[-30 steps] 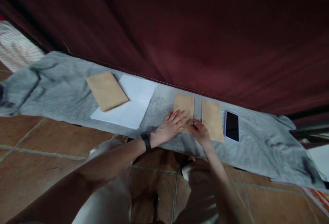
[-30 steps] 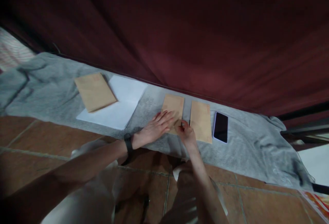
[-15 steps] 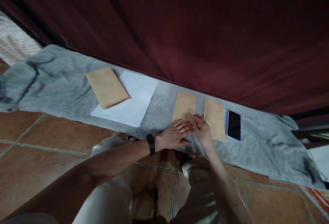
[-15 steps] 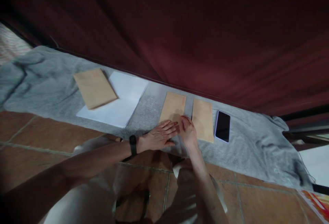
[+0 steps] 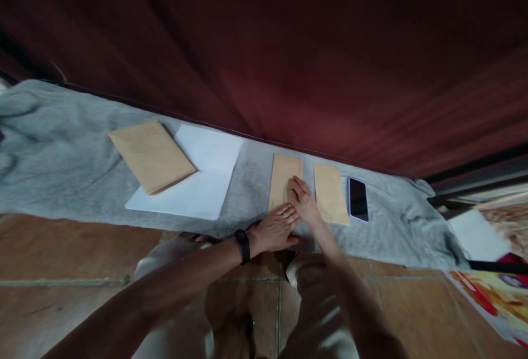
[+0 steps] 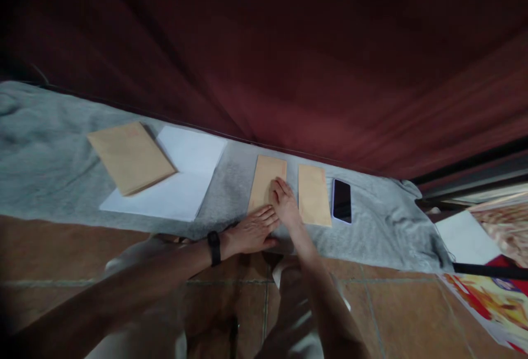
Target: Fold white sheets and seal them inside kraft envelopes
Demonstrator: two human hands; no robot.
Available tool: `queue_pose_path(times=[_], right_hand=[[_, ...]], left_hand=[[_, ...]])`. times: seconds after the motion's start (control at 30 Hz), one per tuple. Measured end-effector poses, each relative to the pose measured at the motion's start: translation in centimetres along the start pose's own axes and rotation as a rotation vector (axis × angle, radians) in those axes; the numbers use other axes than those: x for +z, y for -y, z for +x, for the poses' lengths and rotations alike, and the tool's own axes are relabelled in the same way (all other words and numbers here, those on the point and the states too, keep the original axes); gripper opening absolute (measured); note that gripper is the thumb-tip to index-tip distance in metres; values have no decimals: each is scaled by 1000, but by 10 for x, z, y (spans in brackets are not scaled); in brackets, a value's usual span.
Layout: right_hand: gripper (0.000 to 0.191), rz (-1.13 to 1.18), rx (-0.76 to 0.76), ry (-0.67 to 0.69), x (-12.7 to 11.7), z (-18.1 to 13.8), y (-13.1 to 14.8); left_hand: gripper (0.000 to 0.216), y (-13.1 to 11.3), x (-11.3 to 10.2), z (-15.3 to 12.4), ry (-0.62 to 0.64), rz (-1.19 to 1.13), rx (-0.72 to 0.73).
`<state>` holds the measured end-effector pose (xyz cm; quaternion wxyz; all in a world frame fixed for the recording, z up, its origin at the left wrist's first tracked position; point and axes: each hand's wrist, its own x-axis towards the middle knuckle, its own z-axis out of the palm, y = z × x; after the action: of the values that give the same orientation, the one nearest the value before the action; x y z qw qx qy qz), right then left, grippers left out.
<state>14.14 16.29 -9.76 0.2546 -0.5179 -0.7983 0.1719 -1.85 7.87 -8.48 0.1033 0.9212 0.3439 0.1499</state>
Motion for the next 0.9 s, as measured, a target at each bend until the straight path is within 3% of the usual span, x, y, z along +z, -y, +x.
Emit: queue_pose_path(times=[0.33,0.63,0.9], right_hand=[[54,-397,27,59,16,57,-1],[57,-226,-118,184,4,82,-2],[57,-150,-247,401,-2,59,6]], left_hand=[[79,3,2,-1,32,-109,-25],[75,7,-3,-2,26,-164,5],[75,6,-1,-2,36,-125,-1]])
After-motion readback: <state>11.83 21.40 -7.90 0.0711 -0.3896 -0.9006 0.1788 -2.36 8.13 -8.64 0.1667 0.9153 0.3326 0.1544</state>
